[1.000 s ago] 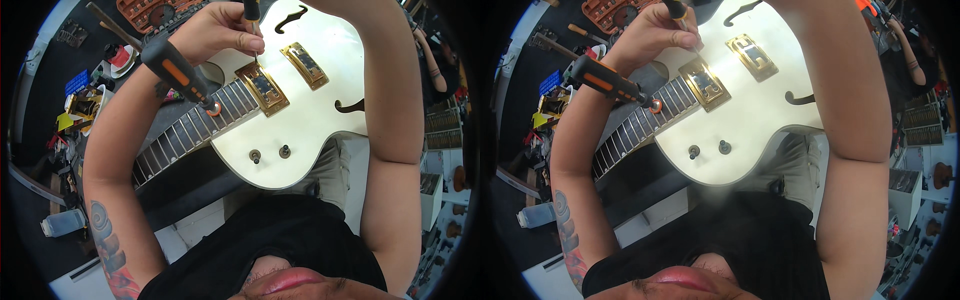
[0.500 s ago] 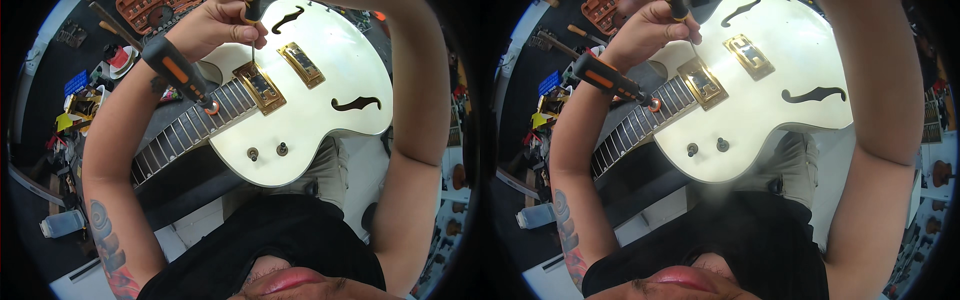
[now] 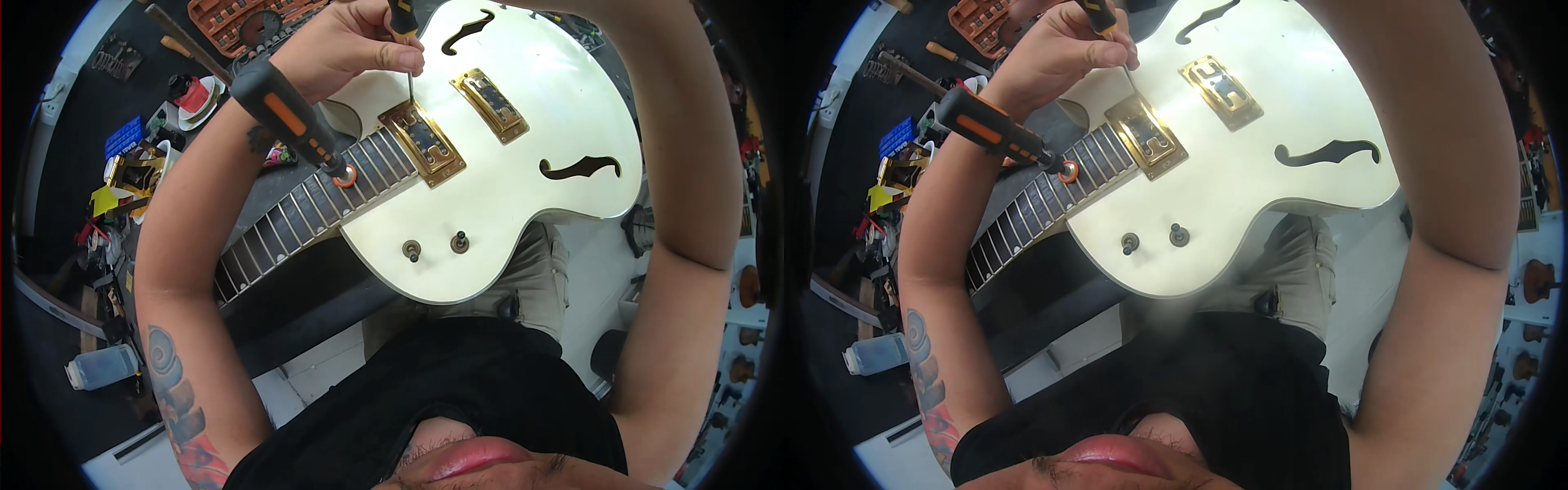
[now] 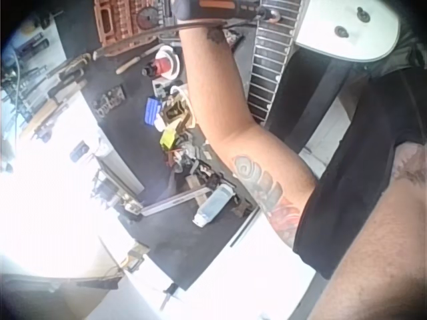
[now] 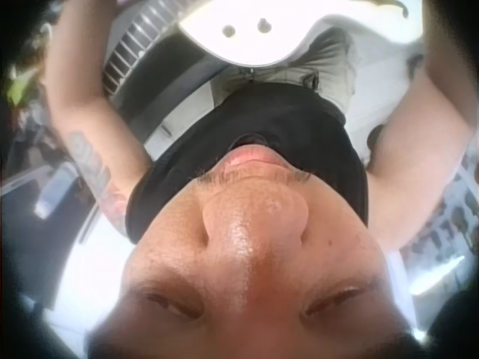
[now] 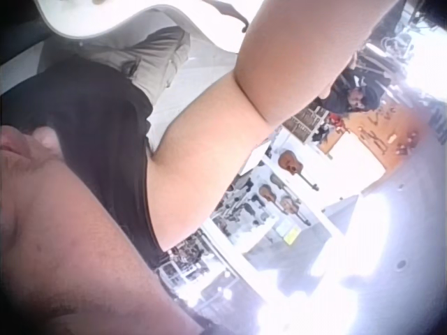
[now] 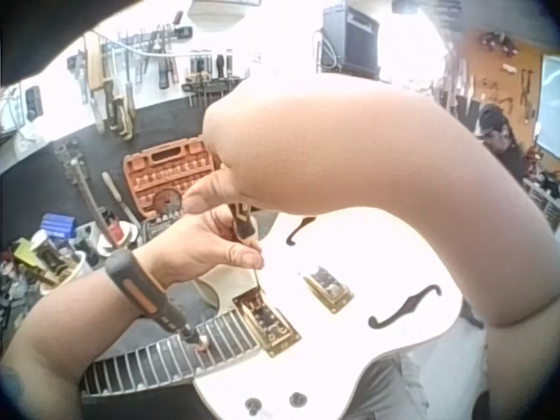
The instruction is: The person applies liquid from a bottle to the bridge of a guitar, then uses screwdrivers to tighten and adjust screws on the pickup and bridge components.
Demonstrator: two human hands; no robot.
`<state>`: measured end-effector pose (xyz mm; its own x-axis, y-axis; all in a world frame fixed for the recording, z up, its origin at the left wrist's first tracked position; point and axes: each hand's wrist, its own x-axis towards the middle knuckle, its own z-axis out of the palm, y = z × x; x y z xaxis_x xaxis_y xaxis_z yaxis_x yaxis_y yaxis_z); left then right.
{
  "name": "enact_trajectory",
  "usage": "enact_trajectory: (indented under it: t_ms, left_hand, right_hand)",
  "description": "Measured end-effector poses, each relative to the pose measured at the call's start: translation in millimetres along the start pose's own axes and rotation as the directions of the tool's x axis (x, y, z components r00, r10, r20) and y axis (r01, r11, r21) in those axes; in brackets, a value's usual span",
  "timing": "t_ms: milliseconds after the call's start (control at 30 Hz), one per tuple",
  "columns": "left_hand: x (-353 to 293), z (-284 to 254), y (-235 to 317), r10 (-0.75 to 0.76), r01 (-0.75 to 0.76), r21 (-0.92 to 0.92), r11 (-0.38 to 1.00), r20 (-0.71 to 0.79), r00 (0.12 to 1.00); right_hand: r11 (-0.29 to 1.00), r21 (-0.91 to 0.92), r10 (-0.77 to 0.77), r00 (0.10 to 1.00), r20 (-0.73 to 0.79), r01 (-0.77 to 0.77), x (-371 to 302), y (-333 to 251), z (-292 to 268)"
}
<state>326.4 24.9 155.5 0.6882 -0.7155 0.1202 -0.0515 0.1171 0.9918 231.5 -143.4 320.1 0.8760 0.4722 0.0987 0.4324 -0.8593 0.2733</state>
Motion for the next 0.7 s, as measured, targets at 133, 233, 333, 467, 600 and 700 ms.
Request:
enact_trajectory:
  t_ms: [133,233,333,467,600,700]
  left_hand:
    - [-3,-17,-10,0.116,-0.12,0.023,0.992,0.124,0.985]
    - [-1,-18,-7,0.028,-0.026,-0.016,1.0,0.149,0.988]
    - [-2,-14,1,-0.009,0.005,0.029,1.0,0.162,0.987]
    - [1,-6,-2,0.025,-0.025,-0.007,1.0,0.088,0.996]
    - [-7,-16,-5,-0.014,0.011,0.057,0.998,0.053,0.998]
    - [-1,-7,-2,0.027,-0.028,0.166,0.986,0.012,1.0]
  right_hand:
    - [0.954,0.107,-0.282,0.959,0.015,0.279,-8,15,-11]
    - [0.86,0.229,-0.452,0.889,-0.077,0.457,-15,28,-6]
    - [0.818,0.076,-0.494,0.764,-0.416,0.57,-11,29,36]
    - [0.895,0.084,-0.361,0.821,-0.442,0.439,-16,19,19]
    - [0.965,0.155,-0.201,0.977,-0.078,0.211,-4,9,4]
    - [0.94,-0.158,-0.333,0.915,-0.226,0.303,9,33,27]
